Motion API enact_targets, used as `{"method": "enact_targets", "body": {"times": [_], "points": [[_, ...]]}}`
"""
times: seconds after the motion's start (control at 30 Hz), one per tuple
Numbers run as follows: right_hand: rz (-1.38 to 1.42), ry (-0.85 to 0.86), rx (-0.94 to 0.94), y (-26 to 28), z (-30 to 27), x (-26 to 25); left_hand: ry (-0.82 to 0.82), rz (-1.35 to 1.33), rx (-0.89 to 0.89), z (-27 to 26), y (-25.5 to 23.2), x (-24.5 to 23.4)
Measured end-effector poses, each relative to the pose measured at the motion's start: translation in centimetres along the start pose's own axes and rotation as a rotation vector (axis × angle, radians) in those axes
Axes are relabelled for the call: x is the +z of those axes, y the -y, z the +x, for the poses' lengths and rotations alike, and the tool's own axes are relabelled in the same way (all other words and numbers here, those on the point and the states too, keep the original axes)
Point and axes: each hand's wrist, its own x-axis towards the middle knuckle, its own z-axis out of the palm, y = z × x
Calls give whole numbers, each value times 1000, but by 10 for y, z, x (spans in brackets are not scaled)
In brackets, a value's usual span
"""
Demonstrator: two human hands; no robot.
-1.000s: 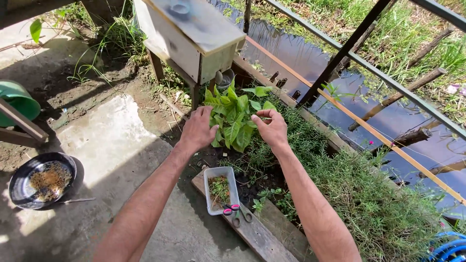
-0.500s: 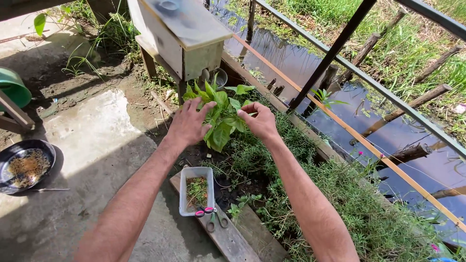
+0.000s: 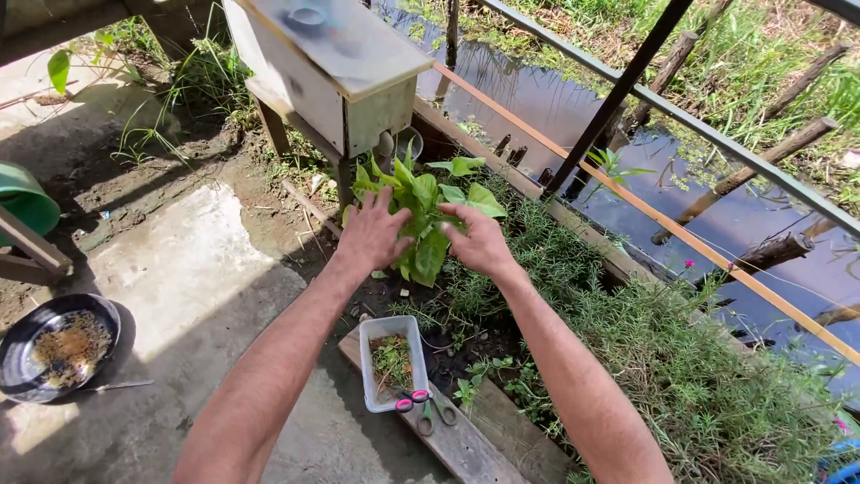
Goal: Prune small plants and prepare cuttings using scissors.
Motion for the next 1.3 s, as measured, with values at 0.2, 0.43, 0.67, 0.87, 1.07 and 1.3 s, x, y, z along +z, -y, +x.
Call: {"method": "enact_targets", "body": {"times": [0.2, 0.43, 0.67, 0.87, 1.07, 1.3], "points": [[-489, -93, -459, -58, 25, 38, -45, -88, 40, 15, 32, 18], [-684, 79, -134, -32, 29, 48, 9, 15, 184, 37, 73, 42], [-740, 49, -62, -44, 21, 53, -133, -41, 280, 35, 103, 59], [-789, 55, -10, -33, 2, 55, -127, -145, 245, 20, 104, 45], [-703, 335, 130, -32, -8, 51, -474, -539, 278, 19, 118, 37], [-362, 439, 227, -15, 0, 80, -293, -941, -269, 21, 137, 35]]}}
